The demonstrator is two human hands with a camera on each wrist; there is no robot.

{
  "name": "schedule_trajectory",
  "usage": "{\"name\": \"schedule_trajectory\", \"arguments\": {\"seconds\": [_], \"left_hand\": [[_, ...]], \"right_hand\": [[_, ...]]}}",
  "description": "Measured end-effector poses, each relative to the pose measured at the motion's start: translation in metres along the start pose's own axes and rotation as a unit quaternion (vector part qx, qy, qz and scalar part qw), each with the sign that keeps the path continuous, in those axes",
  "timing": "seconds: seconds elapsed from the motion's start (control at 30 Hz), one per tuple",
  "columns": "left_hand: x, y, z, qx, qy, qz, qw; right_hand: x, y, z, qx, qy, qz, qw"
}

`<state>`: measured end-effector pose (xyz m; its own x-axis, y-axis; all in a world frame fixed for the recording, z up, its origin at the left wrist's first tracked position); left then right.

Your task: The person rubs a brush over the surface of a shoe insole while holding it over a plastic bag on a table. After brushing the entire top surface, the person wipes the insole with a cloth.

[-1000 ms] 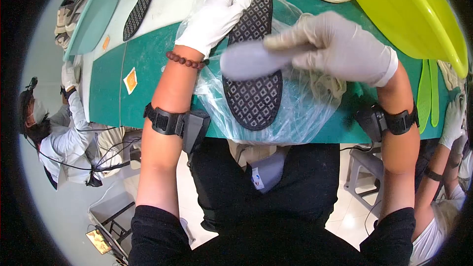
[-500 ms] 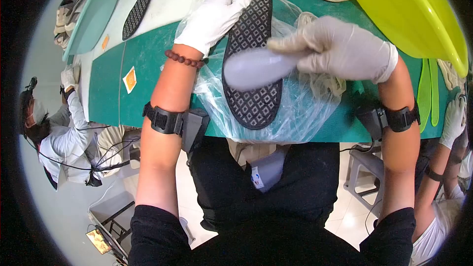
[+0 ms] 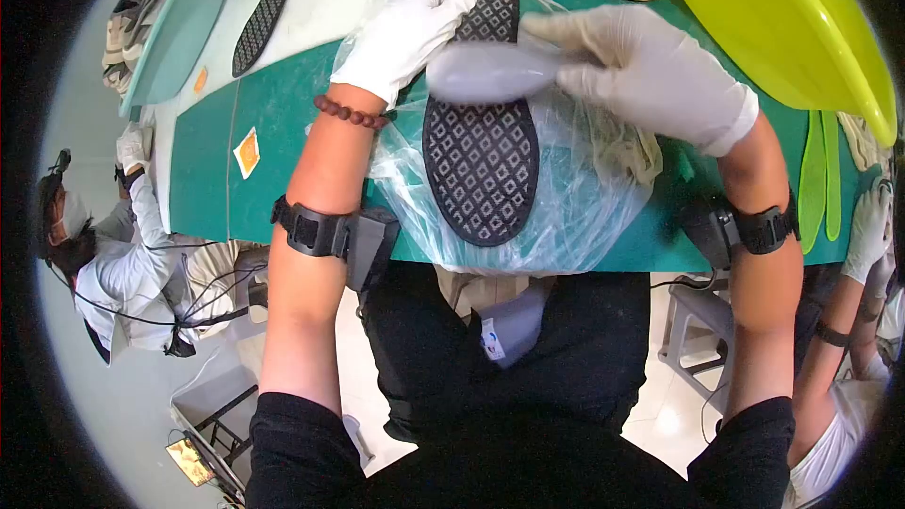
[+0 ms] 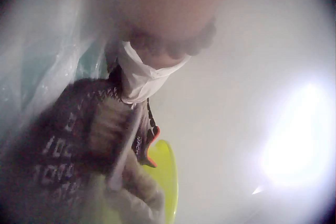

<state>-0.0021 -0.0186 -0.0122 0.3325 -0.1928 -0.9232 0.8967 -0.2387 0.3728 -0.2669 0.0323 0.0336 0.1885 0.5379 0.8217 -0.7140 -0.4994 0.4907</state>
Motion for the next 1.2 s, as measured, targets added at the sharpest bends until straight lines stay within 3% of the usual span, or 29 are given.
{"name": "schedule_trajectory", "arguments": {"seconds": [0.03,0.13,0.27,0.3,0.4,0.47,0.53,0.63,0.7,0.73,0.8,0.87,0.9,1.0,1.03,1.13,1.2], "left_hand": [[-0.001,-0.001,-0.001,-0.002,-0.010,0.001,1.000],[-0.006,0.000,-0.003,0.001,-0.008,0.036,0.999],[-0.011,0.003,-0.005,-0.012,0.007,0.112,0.994],[-0.010,0.002,-0.005,-0.011,0.004,0.099,0.995],[-0.006,0.001,-0.002,-0.007,-0.012,0.075,0.997],[-0.008,0.002,-0.002,-0.001,-0.030,0.086,0.996],[-0.011,0.000,-0.004,-0.005,-0.014,0.067,0.998],[-0.009,-0.001,-0.004,-0.003,0.011,0.035,0.999],[-0.007,-0.001,-0.003,0.003,0.009,0.005,1.000],[-0.008,0.001,-0.003,-0.004,0.007,0.049,0.999],[-0.010,0.003,-0.003,-0.017,0.005,0.136,0.991],[-0.007,0.004,-0.002,-0.026,-0.003,0.142,0.990],[-0.008,0.003,-0.002,-0.022,-0.006,0.132,0.991],[-0.009,0.001,-0.003,-0.012,-0.003,0.104,0.994],[-0.010,0.002,-0.003,-0.004,0.002,0.112,0.994],[-0.008,0.003,-0.002,0.002,0.015,0.087,0.996],[-0.010,0.002,-0.003,-0.002,0.022,0.093,0.995]], "right_hand": [[0.007,0.006,-0.002,0.008,-0.065,-0.056,0.996],[0.011,0.013,-0.003,0.134,0.002,-0.041,0.990],[0.005,0.002,-0.002,0.065,-0.023,-0.028,0.997],[0.002,0.003,0.000,0.019,-0.015,-0.097,0.995],[0.008,0.012,-0.003,0.111,-0.049,-0.041,0.992],[0.022,0.011,-0.002,0.220,-0.046,0.021,0.974],[0.025,0.006,-0.001,0.206,-0.097,0.016,0.974],[0.014,0.009,-0.002,0.043,-0.113,-0.049,0.991],[0.016,0.015,-0.003,0.096,-0.129,-0.045,0.986],[0.018,0.017,-0.002,0.122,-0.136,-0.042,0.982],[0.015,0.015,-0.002,0.089,-0.107,-0.035,0.990],[0.010,0.010,-0.005,0.055,-0.079,-0.027,0.995],[0.007,0.009,-0.004,-0.003,-0.066,-0.060,0.996],[0.009,0.014,-0.002,-0.011,-0.114,-0.077,0.990],[0.018,0.017,0.001,0.069,-0.169,-0.046,0.982],[0.024,0.015,0.002,0.126,-0.164,-0.043,0.977],[0.015,0.010,0.001,0.058,-0.117,-0.062,0.990]]}}
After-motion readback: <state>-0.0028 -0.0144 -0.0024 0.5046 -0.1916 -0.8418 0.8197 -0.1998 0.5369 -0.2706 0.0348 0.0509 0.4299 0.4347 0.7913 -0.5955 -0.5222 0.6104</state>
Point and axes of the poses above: each hand's wrist, its own z-axis towards the middle knuckle, its own y-axis out of the back of the hand, x = y × z, the point moved 1 cm from there along z, towards the middle knuckle, and after that the axes turned 5 degrees about y, right-handed, at the moved point
